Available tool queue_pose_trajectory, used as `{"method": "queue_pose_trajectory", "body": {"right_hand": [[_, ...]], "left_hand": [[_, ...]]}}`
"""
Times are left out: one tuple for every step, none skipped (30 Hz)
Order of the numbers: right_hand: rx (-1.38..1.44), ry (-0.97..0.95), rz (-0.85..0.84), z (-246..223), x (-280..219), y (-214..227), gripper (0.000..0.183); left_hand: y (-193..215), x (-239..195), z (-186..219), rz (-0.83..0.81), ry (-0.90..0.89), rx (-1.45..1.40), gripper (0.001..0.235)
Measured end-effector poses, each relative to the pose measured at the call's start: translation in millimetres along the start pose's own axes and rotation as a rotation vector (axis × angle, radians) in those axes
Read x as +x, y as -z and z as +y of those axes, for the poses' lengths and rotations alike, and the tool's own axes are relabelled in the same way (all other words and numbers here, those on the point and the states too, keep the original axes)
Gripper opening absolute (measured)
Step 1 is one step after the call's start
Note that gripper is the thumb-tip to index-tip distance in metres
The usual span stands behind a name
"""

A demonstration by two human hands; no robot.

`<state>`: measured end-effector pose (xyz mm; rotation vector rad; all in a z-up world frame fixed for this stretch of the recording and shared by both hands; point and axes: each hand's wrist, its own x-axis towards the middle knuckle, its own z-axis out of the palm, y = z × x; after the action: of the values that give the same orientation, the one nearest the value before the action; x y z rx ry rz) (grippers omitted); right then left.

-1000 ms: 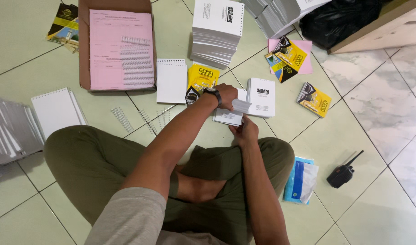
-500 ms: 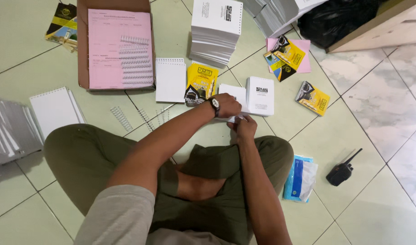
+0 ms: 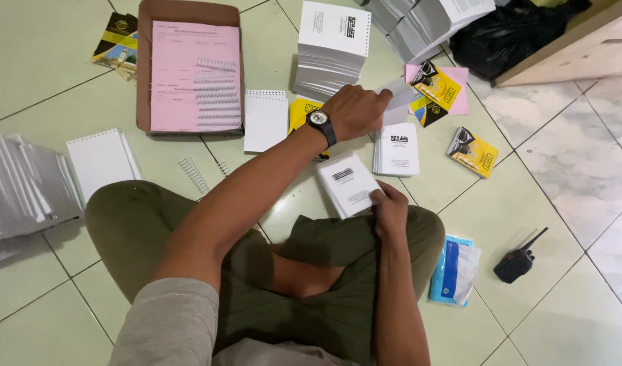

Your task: The person sits on the floor and assembles spiral-bound notebooks by hand. They insert metal spiral coils into the punched holes of stacked paper, then place the assembled notebooks into yellow packaging sleeves.

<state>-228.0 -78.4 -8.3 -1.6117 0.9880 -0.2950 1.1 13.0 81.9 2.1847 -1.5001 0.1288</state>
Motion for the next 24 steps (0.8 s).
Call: {"method": "queue_pose_trajectory", "body": {"right_hand": [[0.0, 0.0, -0.002, 6, 6, -9, 0.047], [0.04, 0.0, -0.19, 13, 11, -18, 0.051], [0.08, 0.001, -0.377, 20, 16, -27, 0.054], [0.082, 0.006, -0.376, 28, 19, -43, 0.054], [0.051, 0.02, -0.48, 36, 22, -59, 0.052], [0.018, 0.033, -0.587, 44, 24, -75, 0.05], [0.018, 0.036, -0.591, 53, 28, -83, 0.05], [-0.345, 0.184, -0.615, 63, 32, -91, 0.049], [-0.708, 0.334, -0.624, 72, 35, -100, 0.047], [-0.705, 0.337, -0.629, 64, 30, -99, 0.047], [-0.74, 0.354, -0.544, 55, 24, -99, 0.044], [-0.778, 0.369, -0.458, 47, 17, -96, 0.04], [-0.78, 0.368, -0.464, 45, 20, -86, 0.04], [-0.475, 0.267, -0.333, 42, 24, -76, 0.035], [-0.17, 0.165, -0.2, 39, 28, -66, 0.031], [-0.167, 0.17, -0.199, 26, 31, -62, 0.031], [0.33, -0.025, -0.279, 13, 34, -57, 0.033], [0.822, -0.223, -0.341, 1, 37, -48, 0.04], [0.826, -0.217, -0.334, 4, 44, -46, 0.04], [0.987, -0.29, -0.335, 5, 54, -44, 0.048], [1.147, -0.363, -0.338, 5, 65, -42, 0.057], [1.159, -0.345, -0.332, 3, 65, -43, 0.057], [1.172, -0.399, -0.315, 1, 66, -45, 0.064], [1.185, -0.455, -0.3, 0, 66, -47, 0.074]], "left_hand": [[-1, 0, 1, 0.0, 0.001, 0.001, 0.03], [-2, 1, 2, -0.005, -0.009, 0.021, 0.03], [-4, 1, 4, -0.009, -0.02, 0.042, 0.03], [-10, -1, 3, -0.007, -0.022, 0.045, 0.03], [-16, -2, 1, -0.029, -0.021, 0.028, 0.033], [-23, -6, 0, -0.053, -0.015, 0.01, 0.035], [-30, -9, 0, -0.051, -0.013, 0.014, 0.035], [-37, -15, -1, -0.065, 0.002, 0.053, 0.036], [-44, -19, -3, -0.078, 0.017, 0.093, 0.038], [-52, -23, -7, -0.08, 0.02, 0.097, 0.038], [-59, -27, -11, -0.085, 0.008, 0.096, 0.038], [-69, -31, -14, -0.09, -0.004, 0.089, 0.04], [-71, -34, -13, -0.09, 0.001, 0.088, 0.04], [-74, -36, -13, -0.046, -0.046, 0.202, 0.036], [-76, -38, -12, -0.001, -0.094, 0.315, 0.034], [-69, -41, -7, 0.002, -0.096, 0.32, 0.034], [-62, -44, -3, 0.058, -0.141, 0.368, 0.033], [-57, -45, 5, 0.115, -0.193, 0.41, 0.034], [-80, -49, 4, 0.118, -0.203, 0.409, 0.034], [-101, -49, 2, 0.053, -0.227, 0.347, 0.035], [-122, -49, -1, -0.012, -0.25, 0.287, 0.036], [-140, -57, 0, -0.006, -0.27, 0.293, 0.036], [-158, -64, 0, -0.05, -0.269, 0.242, 0.037], [-176, -73, 0, -0.095, -0.268, 0.192, 0.037]]}}
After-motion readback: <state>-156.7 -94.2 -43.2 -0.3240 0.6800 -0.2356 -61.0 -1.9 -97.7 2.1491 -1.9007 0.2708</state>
